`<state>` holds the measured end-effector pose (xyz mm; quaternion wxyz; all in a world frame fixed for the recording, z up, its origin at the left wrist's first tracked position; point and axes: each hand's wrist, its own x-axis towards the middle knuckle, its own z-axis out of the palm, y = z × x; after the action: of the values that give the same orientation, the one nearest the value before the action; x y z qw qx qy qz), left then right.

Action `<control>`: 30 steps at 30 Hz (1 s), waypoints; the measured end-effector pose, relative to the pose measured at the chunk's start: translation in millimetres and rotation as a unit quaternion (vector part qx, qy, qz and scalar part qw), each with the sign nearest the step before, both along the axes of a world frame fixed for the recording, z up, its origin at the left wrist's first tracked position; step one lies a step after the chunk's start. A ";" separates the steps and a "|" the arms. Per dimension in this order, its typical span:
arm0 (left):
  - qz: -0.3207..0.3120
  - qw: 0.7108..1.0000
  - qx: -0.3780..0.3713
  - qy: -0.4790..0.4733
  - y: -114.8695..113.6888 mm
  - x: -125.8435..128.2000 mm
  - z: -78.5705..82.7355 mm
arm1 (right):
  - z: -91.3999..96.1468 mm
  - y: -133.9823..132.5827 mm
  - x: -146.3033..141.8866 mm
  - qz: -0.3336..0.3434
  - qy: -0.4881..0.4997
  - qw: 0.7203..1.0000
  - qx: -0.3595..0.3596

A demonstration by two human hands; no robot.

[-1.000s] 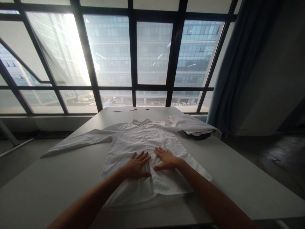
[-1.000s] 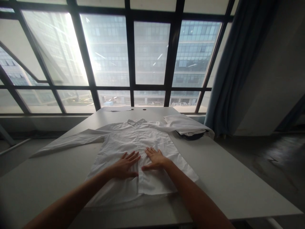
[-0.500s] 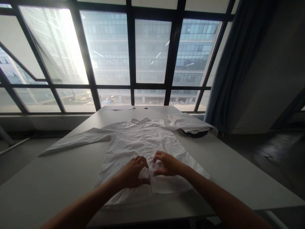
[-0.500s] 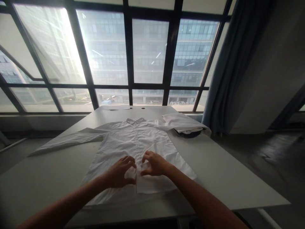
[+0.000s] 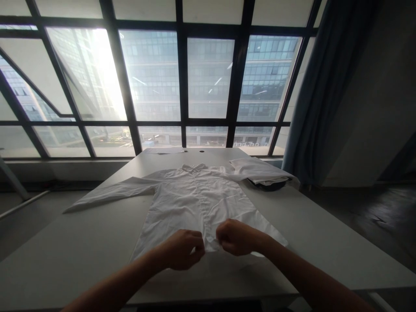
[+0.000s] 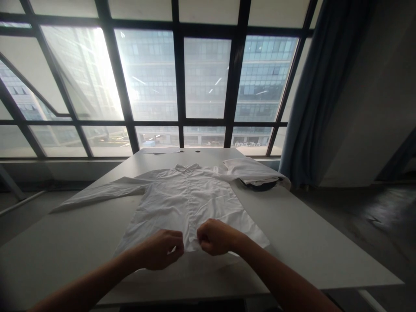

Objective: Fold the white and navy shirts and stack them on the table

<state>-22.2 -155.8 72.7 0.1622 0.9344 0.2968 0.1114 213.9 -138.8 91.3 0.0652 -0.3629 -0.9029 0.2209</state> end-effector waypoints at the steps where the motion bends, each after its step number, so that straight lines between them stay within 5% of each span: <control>1: -0.012 1.000 -0.020 -0.010 1.6 -0.5 2.0 | 1.2 1.0 1.7 0.003 0.014 0.999 -0.039; 4: -0.054 0.994 -0.089 -0.029 22.0 -5.5 1.7 | 2.1 15.6 5.9 0.056 0.000 0.978 -0.199; 6: 0.003 0.996 -0.085 -0.042 50.1 -11.9 -3.0 | 1.2 39.4 7.7 0.050 -0.002 0.974 -0.221; 9: 0.167 0.985 -0.008 -0.030 100.1 -25.5 -13.9 | -5.8 91.6 11.8 -0.101 0.039 0.994 -0.031; 11: 0.214 0.977 0.017 -0.013 126.2 -36.7 -23.7 | -18.6 125.0 17.2 -0.181 0.024 0.978 0.105; 13: 0.230 0.973 0.016 0.014 141.4 -49.4 -35.0 | -38.0 147.7 24.7 -0.210 -0.033 0.966 0.145; 17: 0.265 0.956 0.011 0.124 152.1 -72.9 -52.1 | -71.5 161.4 39.8 -0.218 -0.126 0.965 0.075; 20: 0.254 0.953 -0.004 0.163 159.5 -76.3 -52.3 | -72.6 166.2 42.1 -0.199 -0.137 0.969 0.049; 25: 0.280 0.953 0.068 0.096 169.8 -42.7 -51.9 | -67.2 181.7 18.9 -0.229 -0.081 0.963 0.112; 30: 0.233 0.963 0.016 0.133 169.3 -12.4 -54.6 | -76.5 181.7 -3.2 -0.222 -0.112 0.966 0.070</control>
<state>-34.6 13.5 18.1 0.0760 0.8485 0.5231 0.0250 210.7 43.0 14.8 0.0362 -0.5713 -0.8144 0.0952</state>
